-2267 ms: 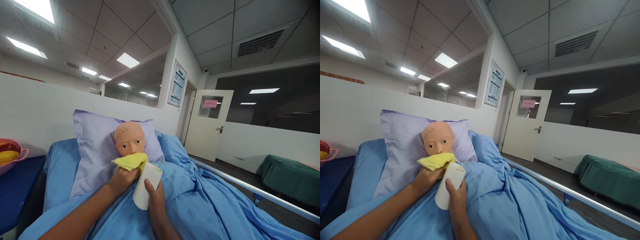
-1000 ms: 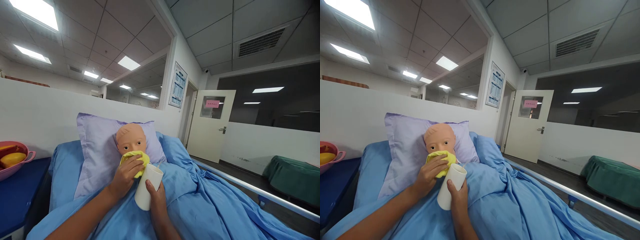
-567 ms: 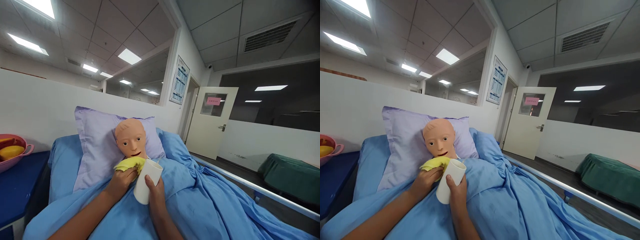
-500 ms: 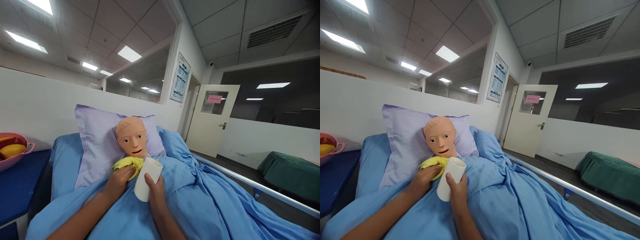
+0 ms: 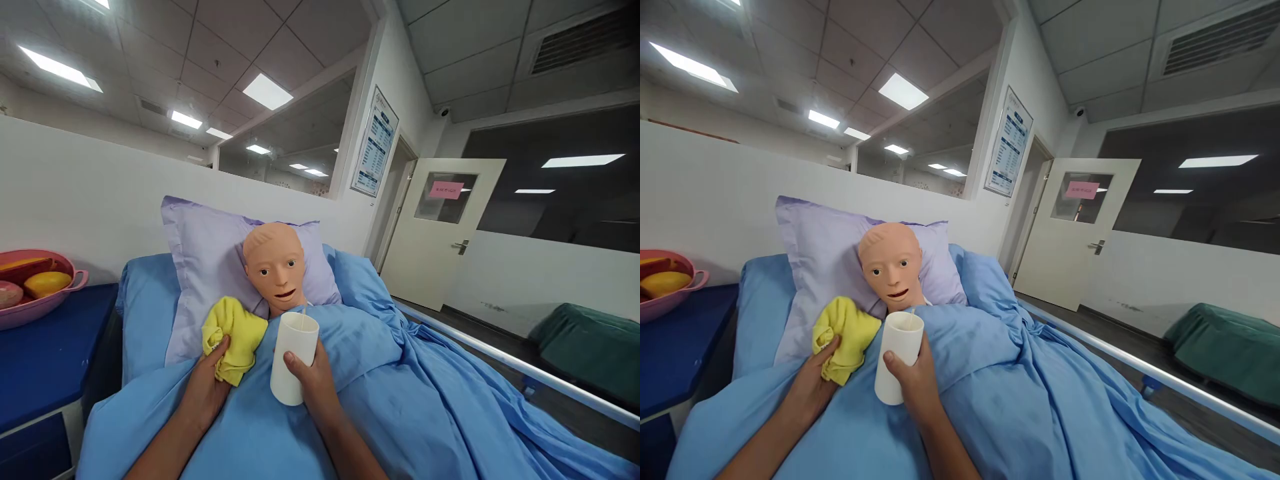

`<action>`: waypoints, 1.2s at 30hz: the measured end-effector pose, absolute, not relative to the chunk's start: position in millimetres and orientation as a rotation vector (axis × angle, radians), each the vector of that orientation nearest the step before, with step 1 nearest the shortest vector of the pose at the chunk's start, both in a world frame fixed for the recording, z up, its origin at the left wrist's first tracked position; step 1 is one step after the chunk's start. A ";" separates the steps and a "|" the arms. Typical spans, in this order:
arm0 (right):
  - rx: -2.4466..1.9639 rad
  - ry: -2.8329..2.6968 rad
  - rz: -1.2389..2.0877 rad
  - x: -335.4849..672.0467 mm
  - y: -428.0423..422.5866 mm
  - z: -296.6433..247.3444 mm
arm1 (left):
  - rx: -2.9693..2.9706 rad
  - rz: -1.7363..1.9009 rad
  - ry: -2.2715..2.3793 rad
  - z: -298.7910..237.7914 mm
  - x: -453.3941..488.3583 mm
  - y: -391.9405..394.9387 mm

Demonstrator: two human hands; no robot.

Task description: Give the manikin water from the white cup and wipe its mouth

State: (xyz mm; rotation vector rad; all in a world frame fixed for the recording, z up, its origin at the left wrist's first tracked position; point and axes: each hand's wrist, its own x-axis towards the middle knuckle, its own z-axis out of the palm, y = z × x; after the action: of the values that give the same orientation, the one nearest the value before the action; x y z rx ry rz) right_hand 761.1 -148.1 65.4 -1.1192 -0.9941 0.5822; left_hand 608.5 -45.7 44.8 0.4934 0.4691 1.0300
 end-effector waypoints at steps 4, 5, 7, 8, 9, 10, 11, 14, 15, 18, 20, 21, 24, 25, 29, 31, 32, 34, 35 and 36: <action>-1.165 -1.014 0.531 760.4 -147.7 66.8 | 0.536 1.042 0.420 34.0 604.4 -45.5; -1.172 -1.016 0.538 760.7 -147.2 66.9 | 0.548 1.034 0.405 33.1 603.0 -46.7; -1.183 -1.011 0.578 760.8 -146.4 67.2 | 0.575 1.028 0.381 30.9 600.0 -48.7; -1.189 -1.006 0.601 760.5 -146.2 67.6 | 0.587 1.028 0.374 29.3 598.5 -49.2; -1.197 -1.000 0.618 760.0 -146.3 68.3 | 0.599 1.025 0.371 27.5 597.2 -49.3; -1.203 -0.995 0.629 759.2 -146.5 69.2 | 0.609 1.020 0.369 25.6 596.2 -49.2; -1.206 -0.991 0.635 758.4 -147.0 70.3 | 0.616 1.018 0.369 23.8 595.5 -49.0; -1.207 -0.998 0.612 756.2 -148.8 73.9 | 0.619 1.021 0.372 20.2 594.8 -48.2; -1.207 -1.008 0.602 755.9 -149.4 74.9 | 0.619 1.026 0.369 19.7 594.7 -48.2; -1.219 -1.047 0.615 755.7 -150.6 76.4 | 0.628 1.018 0.363 19.4 594.2 -49.2; -1.222 -1.042 0.631 755.3 -150.7 76.4 | 0.633 1.011 0.361 19.8 593.5 -50.2; -1.220 -1.028 0.631 754.8 -150.7 76.2 | 0.634 1.007 0.359 20.1 593.3 -50.7; -1.202 -0.993 0.614 753.0 -150.1 75.8 | 0.634 1.001 0.355 21.1 592.8 -51.9; -1.195 -0.990 0.615 752.5 -149.8 75.8 | 0.631 0.999 0.362 21.4 592.9 -52.1; -1.181 -0.967 0.652 752.0 -148.2 75.6 | 0.610 1.009 0.365 20.5 593.7 -51.7; -1.183 -0.938 0.674 752.5 -147.0 75.1 | 0.598 1.020 0.347 19.2 594.2 -51.1; -1.184 -0.921 0.681 752.9 -146.3 74.7 | 0.595 1.024 0.343 18.7 594.3 -50.9; -1.184 -0.893 0.690 754.3 -145.1 73.7 | 0.594 1.028 0.357 18.4 594.2 -51.1; -1.181 -0.885 0.694 755.2 -144.6 73.1 | 0.599 1.028 0.368 18.7 594.0 -51.4; -1.178 -0.884 0.702 756.4 -144.2 72.5 | 0.604 1.030 0.379 19.3 593.7 -51.9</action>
State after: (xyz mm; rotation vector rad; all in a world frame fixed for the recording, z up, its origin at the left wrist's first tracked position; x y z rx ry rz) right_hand 756.4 -144.2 72.5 -1.1781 -0.8843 0.7020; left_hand 593.7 -51.9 19.3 0.6037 0.3788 1.0296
